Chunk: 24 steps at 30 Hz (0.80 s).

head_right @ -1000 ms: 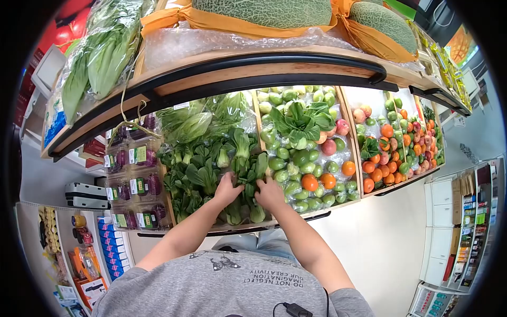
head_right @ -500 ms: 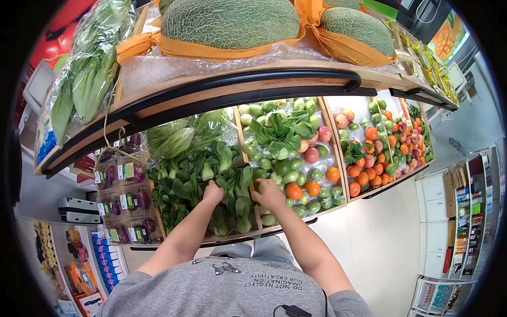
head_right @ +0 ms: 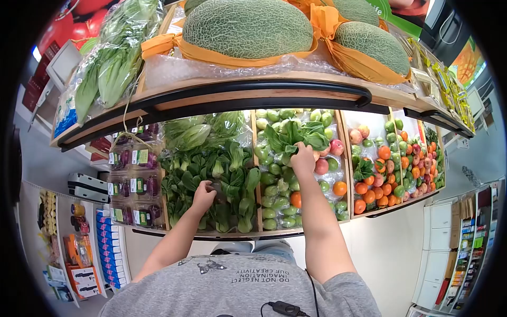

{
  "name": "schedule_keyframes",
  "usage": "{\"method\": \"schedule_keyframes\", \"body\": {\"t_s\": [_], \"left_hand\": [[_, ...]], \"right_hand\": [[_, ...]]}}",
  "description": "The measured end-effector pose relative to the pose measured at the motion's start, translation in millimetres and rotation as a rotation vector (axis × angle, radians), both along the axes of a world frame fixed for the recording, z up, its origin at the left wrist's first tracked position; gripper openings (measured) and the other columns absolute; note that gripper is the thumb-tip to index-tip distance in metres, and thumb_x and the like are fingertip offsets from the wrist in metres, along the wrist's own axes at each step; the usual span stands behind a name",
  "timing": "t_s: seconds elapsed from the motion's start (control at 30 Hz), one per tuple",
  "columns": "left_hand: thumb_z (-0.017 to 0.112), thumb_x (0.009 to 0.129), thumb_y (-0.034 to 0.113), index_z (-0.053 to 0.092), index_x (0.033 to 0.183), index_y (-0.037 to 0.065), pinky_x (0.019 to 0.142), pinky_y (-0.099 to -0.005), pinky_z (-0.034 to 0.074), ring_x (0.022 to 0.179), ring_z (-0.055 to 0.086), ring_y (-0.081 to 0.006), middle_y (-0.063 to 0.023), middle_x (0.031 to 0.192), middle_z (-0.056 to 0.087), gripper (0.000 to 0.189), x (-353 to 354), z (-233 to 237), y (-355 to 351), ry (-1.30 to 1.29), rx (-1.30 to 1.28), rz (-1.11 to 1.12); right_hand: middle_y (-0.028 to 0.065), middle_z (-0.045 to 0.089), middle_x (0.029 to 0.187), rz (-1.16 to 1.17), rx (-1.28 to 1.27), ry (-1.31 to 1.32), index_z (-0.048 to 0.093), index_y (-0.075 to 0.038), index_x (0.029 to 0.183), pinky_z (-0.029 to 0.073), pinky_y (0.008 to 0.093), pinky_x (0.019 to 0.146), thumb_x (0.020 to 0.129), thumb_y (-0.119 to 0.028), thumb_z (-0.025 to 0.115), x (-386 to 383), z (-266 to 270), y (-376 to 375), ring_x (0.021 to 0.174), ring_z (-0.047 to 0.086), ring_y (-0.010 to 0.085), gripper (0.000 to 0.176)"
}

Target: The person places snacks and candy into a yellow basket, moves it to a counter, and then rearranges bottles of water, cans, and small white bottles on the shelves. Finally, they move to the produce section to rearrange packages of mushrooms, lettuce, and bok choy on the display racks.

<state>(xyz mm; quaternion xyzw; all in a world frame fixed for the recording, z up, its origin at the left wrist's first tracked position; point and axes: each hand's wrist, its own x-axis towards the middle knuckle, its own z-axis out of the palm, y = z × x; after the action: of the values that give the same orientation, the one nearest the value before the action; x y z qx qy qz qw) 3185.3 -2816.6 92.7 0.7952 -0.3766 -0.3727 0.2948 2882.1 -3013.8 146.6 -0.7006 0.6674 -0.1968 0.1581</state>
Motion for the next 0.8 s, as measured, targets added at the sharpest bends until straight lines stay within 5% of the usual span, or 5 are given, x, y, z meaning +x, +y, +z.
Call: {"method": "schedule_keyframes", "body": {"t_s": [0.2, 0.3, 0.53, 0.67, 0.8], "left_hand": [[0.072, 0.081, 0.023, 0.048, 0.127, 0.004, 0.091, -0.0347, 0.046, 0.103, 0.056, -0.0199, -0.0116, 0.115, 0.058, 0.056, -28, 27, -18, 0.215, -0.128, -0.162], [0.076, 0.079, 0.026, 0.047, 0.129, 0.005, 0.094, -0.0351, 0.045, 0.109, 0.054, -0.0200, -0.0119, 0.120, 0.056, 0.061, -55, 59, -37, 0.325, -0.159, -0.152], [0.075, 0.080, 0.025, 0.045, 0.128, 0.002, 0.078, -0.0313, 0.053, 0.101, 0.060, -0.0194, -0.0104, 0.117, 0.059, 0.061, -36, 80, -44, 0.681, -0.111, -0.055], [0.071, 0.083, 0.032, 0.053, 0.118, 0.006, 0.078, -0.0297, 0.049, 0.097, 0.059, -0.0159, -0.0042, 0.109, 0.061, 0.048, 6, 114, -47, 0.653, -0.403, 0.258], [0.069, 0.087, 0.027, 0.049, 0.118, 0.005, 0.081, -0.0308, 0.049, 0.098, 0.058, -0.0134, -0.0060, 0.106, 0.060, 0.043, 24, 117, -42, 0.533, -0.711, 0.018]], "right_hand": [[0.0133, 0.057, 0.099, 0.113, -0.144, -0.183, 0.060, -0.012, 0.105, 0.047, 0.0379, 0.078, 0.073, -0.003, 0.063, 10, 30, 25, 0.092, 0.058, 0.0294, 0.034], [0.0020, 0.065, 0.092, 0.207, 0.407, -0.882, 0.060, -0.006, 0.108, 0.046, 0.0239, 0.069, 0.079, -0.008, 0.072, 36, 57, 47, 0.080, 0.057, 0.0087, 0.032], [0.0163, 0.047, 0.129, 0.294, 0.321, -0.880, 0.037, -0.004, 0.139, 0.048, 0.0340, 0.088, 0.077, -0.025, 0.078, 80, 62, 93, 0.102, 0.056, 0.0221, 0.077], [0.0135, 0.052, 0.122, 0.253, 0.302, -0.764, 0.040, -0.004, 0.137, 0.050, 0.0315, 0.081, 0.081, -0.024, 0.074, 65, 50, 103, 0.098, 0.058, 0.0198, 0.069], [0.0089, 0.056, 0.113, 0.197, 0.402, -0.752, 0.043, -0.004, 0.134, 0.049, 0.0271, 0.073, 0.084, -0.020, 0.071, 49, 35, 120, 0.087, 0.059, 0.0144, 0.059]]}}
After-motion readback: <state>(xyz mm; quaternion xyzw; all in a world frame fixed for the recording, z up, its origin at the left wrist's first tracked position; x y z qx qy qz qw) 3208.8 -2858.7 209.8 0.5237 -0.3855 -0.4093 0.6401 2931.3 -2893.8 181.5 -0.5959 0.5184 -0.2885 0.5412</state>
